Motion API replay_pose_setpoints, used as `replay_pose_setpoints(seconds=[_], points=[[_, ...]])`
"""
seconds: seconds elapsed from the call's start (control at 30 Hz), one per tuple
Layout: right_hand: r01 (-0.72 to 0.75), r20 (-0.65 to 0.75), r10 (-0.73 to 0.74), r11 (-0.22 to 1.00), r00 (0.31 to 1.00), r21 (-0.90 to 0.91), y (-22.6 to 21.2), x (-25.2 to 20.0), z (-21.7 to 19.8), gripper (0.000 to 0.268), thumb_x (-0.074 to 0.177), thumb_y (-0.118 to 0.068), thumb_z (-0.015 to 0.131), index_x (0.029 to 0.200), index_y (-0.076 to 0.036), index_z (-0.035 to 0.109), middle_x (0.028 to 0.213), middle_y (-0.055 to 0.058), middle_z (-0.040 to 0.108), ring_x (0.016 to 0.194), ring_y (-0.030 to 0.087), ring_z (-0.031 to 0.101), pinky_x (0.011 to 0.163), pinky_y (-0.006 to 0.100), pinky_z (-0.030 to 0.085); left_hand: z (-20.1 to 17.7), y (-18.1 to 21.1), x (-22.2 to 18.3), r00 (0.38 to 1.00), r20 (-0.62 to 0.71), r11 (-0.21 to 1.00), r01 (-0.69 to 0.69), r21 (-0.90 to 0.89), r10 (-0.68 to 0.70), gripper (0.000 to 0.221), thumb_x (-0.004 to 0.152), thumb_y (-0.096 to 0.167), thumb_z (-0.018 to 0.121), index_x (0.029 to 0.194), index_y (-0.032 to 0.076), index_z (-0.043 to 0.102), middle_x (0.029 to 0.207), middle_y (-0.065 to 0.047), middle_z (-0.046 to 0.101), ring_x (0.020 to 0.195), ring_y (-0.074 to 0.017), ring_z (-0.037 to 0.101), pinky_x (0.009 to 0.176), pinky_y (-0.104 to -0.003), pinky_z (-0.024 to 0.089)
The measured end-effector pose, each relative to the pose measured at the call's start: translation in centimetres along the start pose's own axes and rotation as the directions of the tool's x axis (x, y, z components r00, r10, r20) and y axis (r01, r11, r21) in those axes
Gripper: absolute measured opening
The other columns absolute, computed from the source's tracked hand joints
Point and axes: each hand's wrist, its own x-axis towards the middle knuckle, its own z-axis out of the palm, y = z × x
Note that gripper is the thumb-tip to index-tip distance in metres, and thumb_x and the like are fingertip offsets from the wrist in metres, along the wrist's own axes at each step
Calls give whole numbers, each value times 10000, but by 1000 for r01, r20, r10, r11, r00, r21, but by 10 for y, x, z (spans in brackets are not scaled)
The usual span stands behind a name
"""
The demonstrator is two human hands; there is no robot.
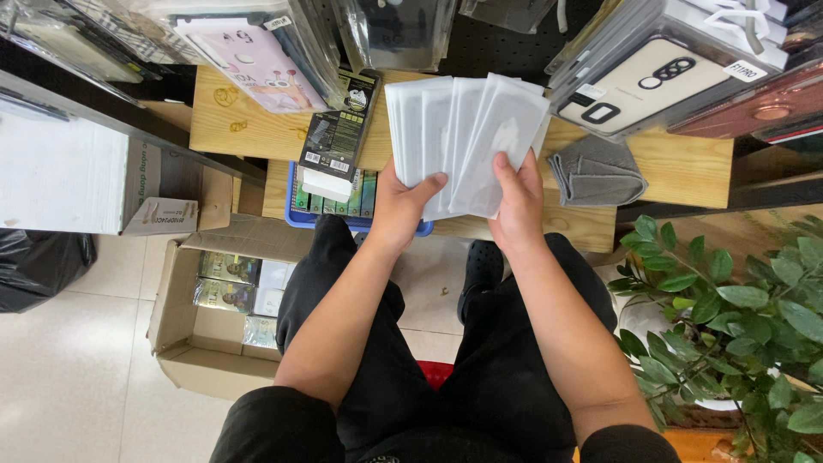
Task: The person repeatedly takes a black screen protector card, inserts it into a white sleeve, and places the packaged item on a nearby wooden shelf. The person also handles a stack of white sleeves and a small black box during the process.
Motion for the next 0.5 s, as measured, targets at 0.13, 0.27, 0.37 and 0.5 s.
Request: replay_pose_setpoints(seconds=[0.13,0.27,0.37,0.5], points=[[-27,11,28,999,1000,-30,3,0,-4,291,974,-233,724,1233,-154,617,1113,50,765,1018,147,742,982,375,613,9,18,-4,1000,-10,1000,10,-21,-10,423,828,7,780,1225,26,639,1026,-81,689,992,-166,611,849,-410,554],[-49,-13,50,997,999,62,-6,2,-4,279,969,-238,722,1214,-153,620,1099,47,768,1001,157,752,961,357,625,-22,-37,10,998,25,977,69,-200,-65,348,931,102,615,1270,27,630,1035,-91,677,936,-182,637,857,-434,558],[-41,-12,42,996,999,84,-5,7,-9,285,960,-231,733,1208,-154,616,1100,53,768,1006,171,755,960,361,628,-14,-26,9,999,0,989,40,-139,-41,315,948,78,591,1252,18,641,1033,-86,674,958,-177,629,863,-427,565],[-54,2,54,994,999,90,-4,3,-4,288,960,-228,733,1212,-163,609,1116,55,767,1012,170,753,974,374,626,-9,-17,5,1000,4,999,4,-42,-4,298,949,72,610,1239,15,648,1036,-83,686,994,-168,611,863,-414,564]])
